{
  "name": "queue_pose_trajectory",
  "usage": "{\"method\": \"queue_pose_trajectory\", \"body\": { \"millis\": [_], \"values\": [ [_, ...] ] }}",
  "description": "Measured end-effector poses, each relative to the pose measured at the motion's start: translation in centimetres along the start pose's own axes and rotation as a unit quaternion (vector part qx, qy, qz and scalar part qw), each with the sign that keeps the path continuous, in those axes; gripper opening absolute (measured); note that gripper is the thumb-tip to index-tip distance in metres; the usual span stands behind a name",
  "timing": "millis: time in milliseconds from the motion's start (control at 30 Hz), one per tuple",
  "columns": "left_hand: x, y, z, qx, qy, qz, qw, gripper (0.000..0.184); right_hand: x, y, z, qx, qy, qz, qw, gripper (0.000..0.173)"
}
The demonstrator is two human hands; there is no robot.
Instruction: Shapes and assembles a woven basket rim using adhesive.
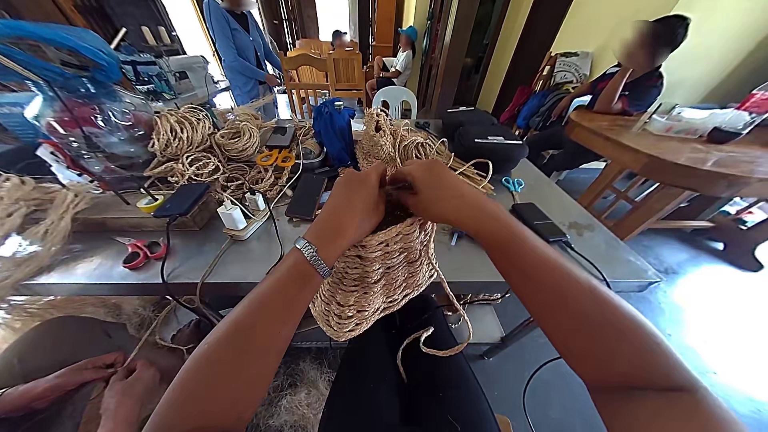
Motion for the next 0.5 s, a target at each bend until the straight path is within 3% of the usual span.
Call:
{"method": "queue_pose_trajectory", "body": {
  "millis": [267,500],
  "values": [
    [0.0,-0.2,-0.2,0.002,-0.001,0.005,1.000,0.017,-0.2,0.8,0.3,0.019,-0.050,-0.033,0.998,0.026],
    [0.8,0.3,0.1,0.003,0.023,0.000,1.000,0.016,-0.7,-0.3,0.1,0.083,-0.020,0.018,0.996,0.018]
  ]
}}
Point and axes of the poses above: each hand's wrist, its own x-axis away from the middle knuckle, its own z-axis out of the back of the hand, y = z × x, the point moved 9 cm from there along -x, towards the middle knuckle, and after that the axes turned 11 degrees about x, right-handed, at the moved point
